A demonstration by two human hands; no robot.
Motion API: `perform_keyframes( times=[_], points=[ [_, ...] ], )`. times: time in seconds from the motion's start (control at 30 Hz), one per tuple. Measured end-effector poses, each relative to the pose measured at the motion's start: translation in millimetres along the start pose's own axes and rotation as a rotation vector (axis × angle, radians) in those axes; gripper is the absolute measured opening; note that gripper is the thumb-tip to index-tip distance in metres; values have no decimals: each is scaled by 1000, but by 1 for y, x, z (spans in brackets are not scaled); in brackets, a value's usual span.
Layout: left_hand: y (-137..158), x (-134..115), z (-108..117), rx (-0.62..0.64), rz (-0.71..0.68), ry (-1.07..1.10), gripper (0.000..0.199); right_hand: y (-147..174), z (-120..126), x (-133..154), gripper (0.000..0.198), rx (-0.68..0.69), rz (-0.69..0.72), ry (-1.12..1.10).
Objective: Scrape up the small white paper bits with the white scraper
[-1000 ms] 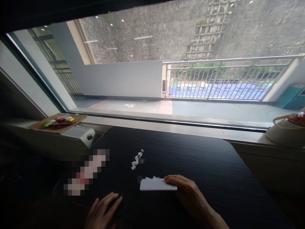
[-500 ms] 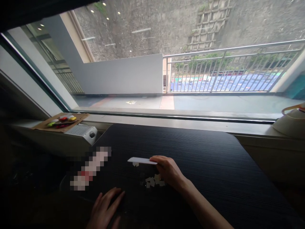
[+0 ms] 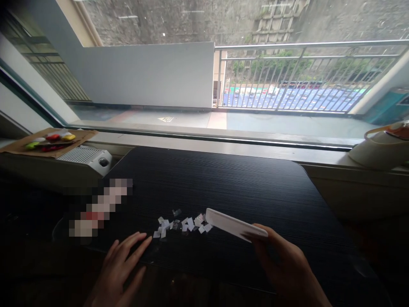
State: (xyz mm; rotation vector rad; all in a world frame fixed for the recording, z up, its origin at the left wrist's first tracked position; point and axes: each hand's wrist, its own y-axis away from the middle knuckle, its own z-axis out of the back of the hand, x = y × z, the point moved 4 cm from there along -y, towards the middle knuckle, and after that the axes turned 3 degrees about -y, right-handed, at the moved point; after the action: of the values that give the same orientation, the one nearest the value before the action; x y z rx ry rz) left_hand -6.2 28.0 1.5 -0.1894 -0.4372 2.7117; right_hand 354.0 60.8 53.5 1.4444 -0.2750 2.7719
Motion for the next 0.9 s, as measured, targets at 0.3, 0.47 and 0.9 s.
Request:
perform_keyframes(
  times=[0.3,0.47,0.9],
  points=[
    [-1,2,1,-5,-4,12,60,9,21,2,20,-68,-99,41],
    [-6,-1,5,-79,-3,26,56,14,25,5,18,-119,-138,38],
    [-3,0,0,-62,39,60,50,21,28,13,14,-115,-206,-35]
  ],
)
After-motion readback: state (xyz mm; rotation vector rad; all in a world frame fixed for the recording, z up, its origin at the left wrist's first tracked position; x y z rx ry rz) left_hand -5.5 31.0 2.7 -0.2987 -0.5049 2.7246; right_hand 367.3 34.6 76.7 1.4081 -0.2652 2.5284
